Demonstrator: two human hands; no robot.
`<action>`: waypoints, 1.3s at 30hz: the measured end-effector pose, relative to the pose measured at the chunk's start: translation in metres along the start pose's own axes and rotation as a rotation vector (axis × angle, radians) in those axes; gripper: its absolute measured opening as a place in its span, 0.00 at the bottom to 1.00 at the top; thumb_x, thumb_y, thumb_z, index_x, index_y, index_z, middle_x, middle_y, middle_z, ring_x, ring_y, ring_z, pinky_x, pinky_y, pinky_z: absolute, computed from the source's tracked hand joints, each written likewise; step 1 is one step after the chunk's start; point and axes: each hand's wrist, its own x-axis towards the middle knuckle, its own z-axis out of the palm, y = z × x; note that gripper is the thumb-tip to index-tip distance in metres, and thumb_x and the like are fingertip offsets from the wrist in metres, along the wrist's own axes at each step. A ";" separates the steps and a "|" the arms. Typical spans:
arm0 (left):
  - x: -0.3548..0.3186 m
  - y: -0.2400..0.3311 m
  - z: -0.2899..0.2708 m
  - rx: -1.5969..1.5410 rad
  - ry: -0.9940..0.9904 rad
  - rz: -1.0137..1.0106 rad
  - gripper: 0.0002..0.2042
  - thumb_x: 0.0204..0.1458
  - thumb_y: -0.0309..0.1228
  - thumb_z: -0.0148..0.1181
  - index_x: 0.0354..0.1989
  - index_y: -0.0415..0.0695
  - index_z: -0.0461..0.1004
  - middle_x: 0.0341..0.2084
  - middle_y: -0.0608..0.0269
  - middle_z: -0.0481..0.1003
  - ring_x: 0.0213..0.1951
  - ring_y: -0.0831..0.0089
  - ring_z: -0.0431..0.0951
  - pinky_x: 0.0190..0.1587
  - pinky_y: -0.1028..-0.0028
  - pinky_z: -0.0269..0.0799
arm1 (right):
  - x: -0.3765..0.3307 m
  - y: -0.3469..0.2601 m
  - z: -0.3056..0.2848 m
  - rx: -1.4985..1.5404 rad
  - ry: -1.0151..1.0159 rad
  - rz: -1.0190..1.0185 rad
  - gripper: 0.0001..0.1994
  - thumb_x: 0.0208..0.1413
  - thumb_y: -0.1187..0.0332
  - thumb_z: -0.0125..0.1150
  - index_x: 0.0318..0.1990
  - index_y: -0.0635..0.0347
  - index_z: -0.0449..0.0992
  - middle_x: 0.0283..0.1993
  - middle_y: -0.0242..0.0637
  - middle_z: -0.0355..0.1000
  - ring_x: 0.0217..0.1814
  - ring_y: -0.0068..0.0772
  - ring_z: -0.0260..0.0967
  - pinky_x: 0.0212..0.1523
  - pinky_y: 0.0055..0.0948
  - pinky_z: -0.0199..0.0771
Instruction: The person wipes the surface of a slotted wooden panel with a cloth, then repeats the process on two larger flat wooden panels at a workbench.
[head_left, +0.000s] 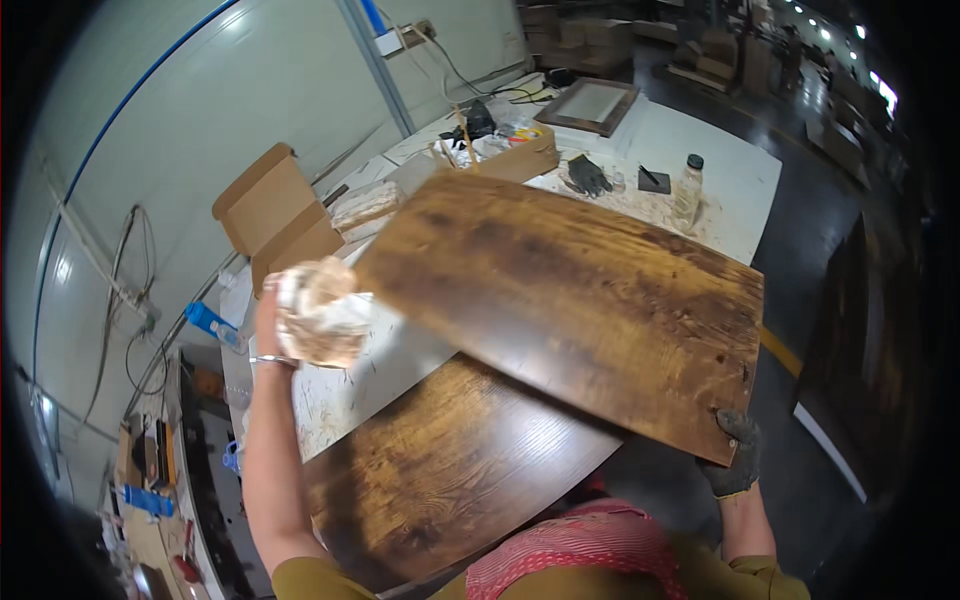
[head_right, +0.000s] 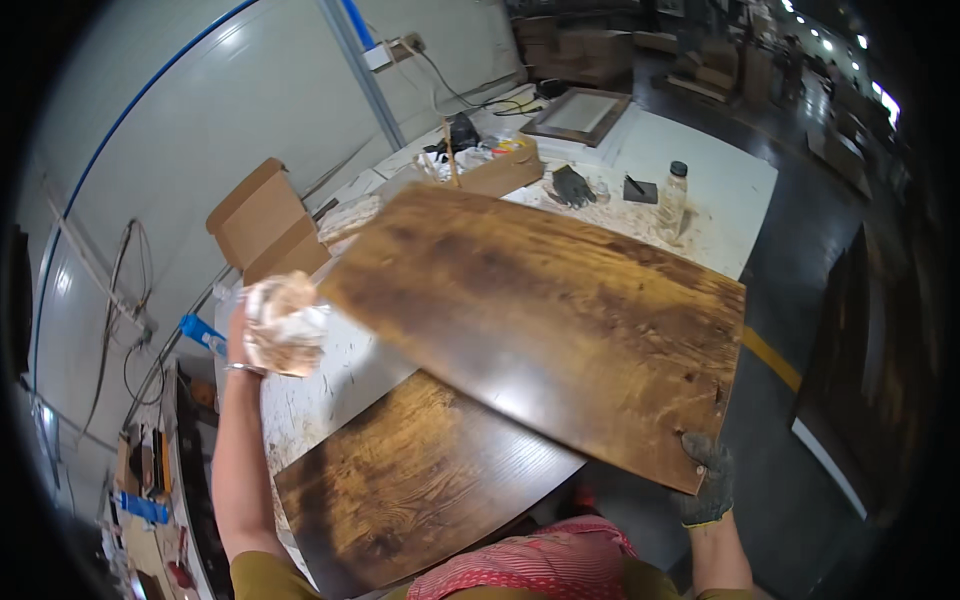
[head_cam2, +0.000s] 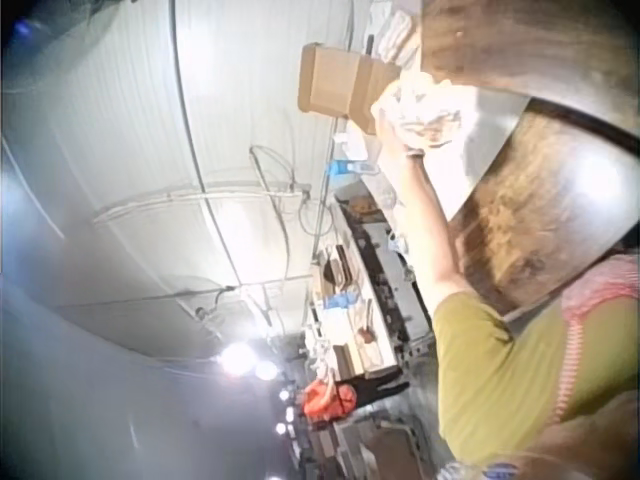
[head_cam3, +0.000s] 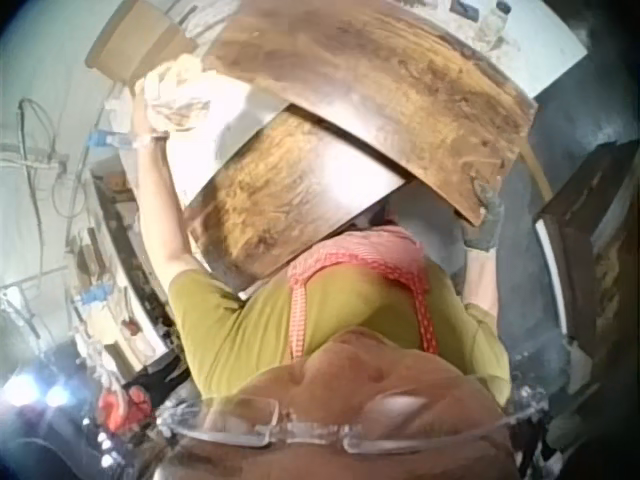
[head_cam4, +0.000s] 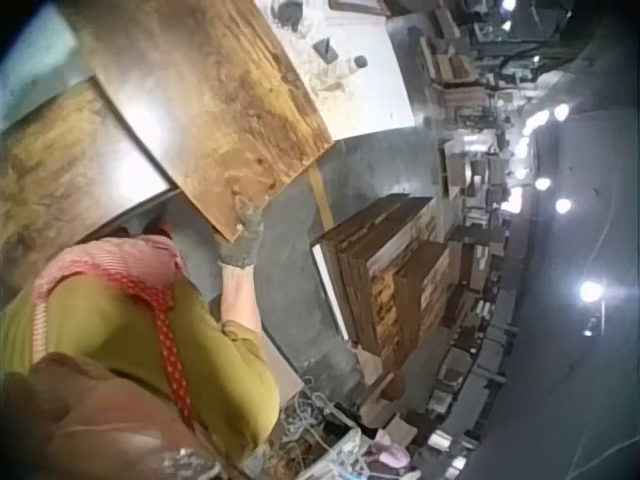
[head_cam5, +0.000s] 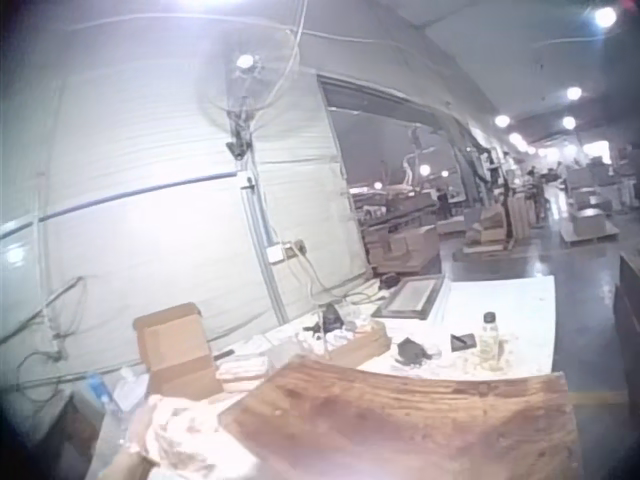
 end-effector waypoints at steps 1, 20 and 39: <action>-0.001 -0.016 0.003 0.025 0.033 -0.056 0.17 0.63 0.45 0.53 0.43 0.42 0.75 0.35 0.64 0.78 0.37 0.75 0.77 0.42 0.71 0.75 | 0.010 -0.001 0.005 0.010 0.005 -0.041 0.26 0.45 0.75 0.65 0.56 0.67 0.70 0.51 0.44 0.74 0.50 0.43 0.77 0.53 0.42 0.80; -0.197 -0.166 0.156 0.991 -0.691 0.442 0.25 0.50 0.36 0.64 0.57 0.43 0.70 0.59 0.49 0.69 0.62 0.52 0.68 0.62 0.56 0.63 | 0.162 0.058 -0.071 -0.071 -0.025 0.096 0.19 0.57 0.68 0.61 0.56 0.59 0.72 0.56 0.39 0.73 0.50 0.36 0.75 0.49 0.39 0.78; -0.201 -0.156 0.075 1.075 -0.336 -0.079 0.24 0.57 0.42 0.58 0.62 0.48 0.69 0.55 0.49 0.72 0.56 0.56 0.73 0.59 0.58 0.69 | 0.142 0.063 0.082 -1.959 -0.839 -0.568 0.28 0.64 0.62 0.54 0.68 0.65 0.61 0.70 0.55 0.59 0.73 0.51 0.55 0.71 0.40 0.56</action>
